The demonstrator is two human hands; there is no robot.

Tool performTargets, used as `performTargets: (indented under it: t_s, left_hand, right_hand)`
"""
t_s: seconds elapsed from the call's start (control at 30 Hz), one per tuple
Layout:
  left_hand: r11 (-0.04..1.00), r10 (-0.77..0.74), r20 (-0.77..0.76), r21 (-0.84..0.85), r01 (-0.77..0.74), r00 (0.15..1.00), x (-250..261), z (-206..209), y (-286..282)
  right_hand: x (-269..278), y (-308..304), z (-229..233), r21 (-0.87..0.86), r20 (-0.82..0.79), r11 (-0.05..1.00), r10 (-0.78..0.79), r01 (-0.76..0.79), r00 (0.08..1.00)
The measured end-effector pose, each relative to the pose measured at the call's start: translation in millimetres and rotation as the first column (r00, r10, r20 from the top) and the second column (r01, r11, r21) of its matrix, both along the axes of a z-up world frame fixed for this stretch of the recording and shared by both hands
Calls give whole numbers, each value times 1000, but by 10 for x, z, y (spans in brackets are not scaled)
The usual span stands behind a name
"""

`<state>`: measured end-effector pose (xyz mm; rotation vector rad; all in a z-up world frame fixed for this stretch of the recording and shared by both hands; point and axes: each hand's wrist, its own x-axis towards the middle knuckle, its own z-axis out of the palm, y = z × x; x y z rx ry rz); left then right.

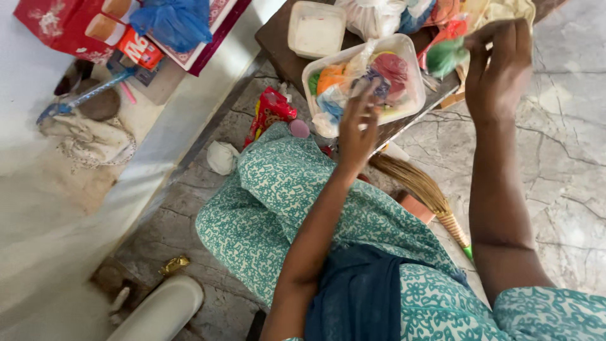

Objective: The person sits on the floor and sorts small colorful items from a plastic container into separate plastic bags. They handle each item individually, place it into a bag, and set the bag aside. The person then wipes the inside of the container with a cloth.

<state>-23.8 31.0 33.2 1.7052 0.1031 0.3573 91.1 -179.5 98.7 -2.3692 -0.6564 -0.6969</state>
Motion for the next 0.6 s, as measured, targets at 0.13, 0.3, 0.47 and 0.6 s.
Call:
performTargets:
  t_s: [0.13,0.3,0.47,0.6]
  left_hand:
    - [991,132,-21,34,-131,991,-131,-149,394]
    - [975,182,26,-132,-177,983,-187,-269,517]
    - [971,189,35,-152,-182,981,-222,-275,567]
    - [975,175,18,-139,-171,984,-272,-200,583]
  right_hand:
    - [216,177,-287,-52,-26,998,43,-45,999]
    - [115,604,-814,-194,-258,960,148,-201,955]
    - [-9,995,-1026,-424,-242,798,355,-428,903]
    - [113,1023,-962,-575,-261,716,298,-396,918]
